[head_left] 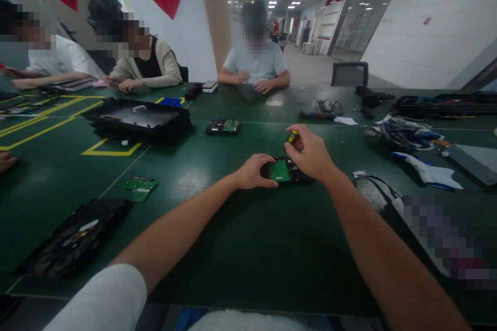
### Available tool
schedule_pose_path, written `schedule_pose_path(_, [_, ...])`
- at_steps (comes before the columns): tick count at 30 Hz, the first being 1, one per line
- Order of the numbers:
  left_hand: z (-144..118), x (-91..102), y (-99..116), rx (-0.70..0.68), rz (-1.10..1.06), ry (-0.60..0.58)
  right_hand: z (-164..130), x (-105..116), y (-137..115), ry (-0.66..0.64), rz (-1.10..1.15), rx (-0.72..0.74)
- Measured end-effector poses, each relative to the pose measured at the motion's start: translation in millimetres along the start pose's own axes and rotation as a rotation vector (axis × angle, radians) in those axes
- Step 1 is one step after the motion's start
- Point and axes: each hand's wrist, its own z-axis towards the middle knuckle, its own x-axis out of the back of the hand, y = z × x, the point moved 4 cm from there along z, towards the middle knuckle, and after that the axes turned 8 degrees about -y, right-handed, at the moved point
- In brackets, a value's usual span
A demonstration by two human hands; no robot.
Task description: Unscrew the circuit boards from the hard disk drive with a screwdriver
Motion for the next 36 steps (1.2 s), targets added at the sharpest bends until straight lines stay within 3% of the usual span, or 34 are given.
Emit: schedule_pose_path(36, [1.5,-2.8,0.6,0.008,0.000,0.006,0.2,-2.7,-3.6,-0.001,-0.116,0.085])
